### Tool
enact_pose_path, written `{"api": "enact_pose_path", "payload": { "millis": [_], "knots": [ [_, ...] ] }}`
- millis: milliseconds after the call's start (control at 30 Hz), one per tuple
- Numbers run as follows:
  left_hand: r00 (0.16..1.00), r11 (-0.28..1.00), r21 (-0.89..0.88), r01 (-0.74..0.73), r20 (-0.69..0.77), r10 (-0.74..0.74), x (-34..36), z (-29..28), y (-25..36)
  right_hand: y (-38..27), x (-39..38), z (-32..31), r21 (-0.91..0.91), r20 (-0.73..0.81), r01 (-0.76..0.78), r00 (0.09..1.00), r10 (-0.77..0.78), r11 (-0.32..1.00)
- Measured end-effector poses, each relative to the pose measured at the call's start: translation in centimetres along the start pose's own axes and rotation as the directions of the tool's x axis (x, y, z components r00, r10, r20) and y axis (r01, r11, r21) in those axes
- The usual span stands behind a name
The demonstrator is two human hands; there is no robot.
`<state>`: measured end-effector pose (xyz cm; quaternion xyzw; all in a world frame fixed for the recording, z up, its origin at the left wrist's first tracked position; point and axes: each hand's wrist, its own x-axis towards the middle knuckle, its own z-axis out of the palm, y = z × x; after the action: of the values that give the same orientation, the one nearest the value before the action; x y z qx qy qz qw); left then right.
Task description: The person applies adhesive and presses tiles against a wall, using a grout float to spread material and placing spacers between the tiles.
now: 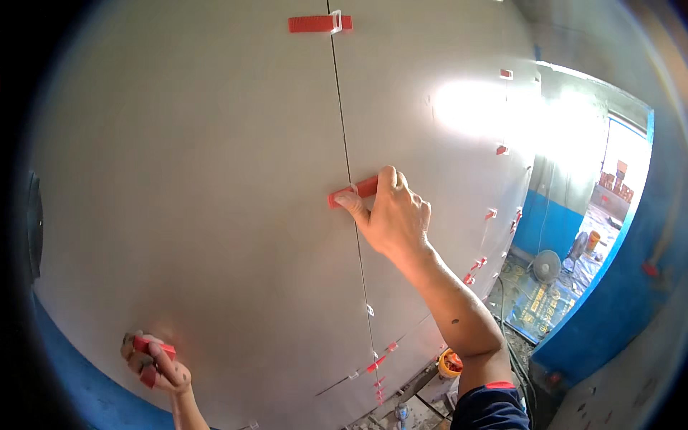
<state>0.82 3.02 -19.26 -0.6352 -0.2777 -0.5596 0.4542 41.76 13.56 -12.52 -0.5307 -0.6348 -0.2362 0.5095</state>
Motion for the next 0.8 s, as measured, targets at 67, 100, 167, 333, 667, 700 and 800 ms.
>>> {"api": "enact_pose_path", "payload": {
  "millis": [67, 100, 167, 333, 667, 700, 800],
  "knots": [
    [0.998, 0.999, 0.022, 0.025, 0.054, -0.026, -1.1, -0.8, -0.6, -0.2, -0.1, 0.9, -0.056, -0.177, -0.01, 0.984, 0.0, 0.998],
    [0.998, 0.999, 0.001, 0.032, 0.05, -0.032, -1.2, -0.8, -0.5, 0.1, 0.0, 1.2, -0.077, -0.177, -0.015, 0.984, 0.001, 0.997],
    [0.979, 0.972, -0.149, 0.18, 0.128, -0.162, -0.9, -1.0, 0.3, 0.7, 0.4, 1.6, -0.148, -0.315, 0.054, 0.944, -0.099, 0.988],
    [0.984, 0.97, -0.197, -0.142, -0.132, 0.118, 3.1, 1.2, 1.4, 2.0, 0.4, 1.9, -0.103, -0.335, 0.152, 0.925, -0.178, 0.983],
    [0.984, 0.995, 0.086, -0.057, 0.173, 0.042, -0.5, -1.5, -0.4, 0.7, -2.0, 0.0, 0.289, 0.298, -0.19, 0.949, 0.1, 0.938],
    [0.988, 0.987, -0.081, 0.138, 0.074, -0.132, -0.1, -0.8, 0.4, 1.5, -3.6, 0.1, 0.297, 0.301, -0.194, 0.948, 0.102, 0.935],
    [0.867, 0.81, -0.324, 0.489, 0.075, -0.493, -2.0, -1.9, 2.2, 5.0, -8.4, 2.4, 0.242, 0.257, -0.294, 0.938, 0.231, 0.925]
  ]
}}
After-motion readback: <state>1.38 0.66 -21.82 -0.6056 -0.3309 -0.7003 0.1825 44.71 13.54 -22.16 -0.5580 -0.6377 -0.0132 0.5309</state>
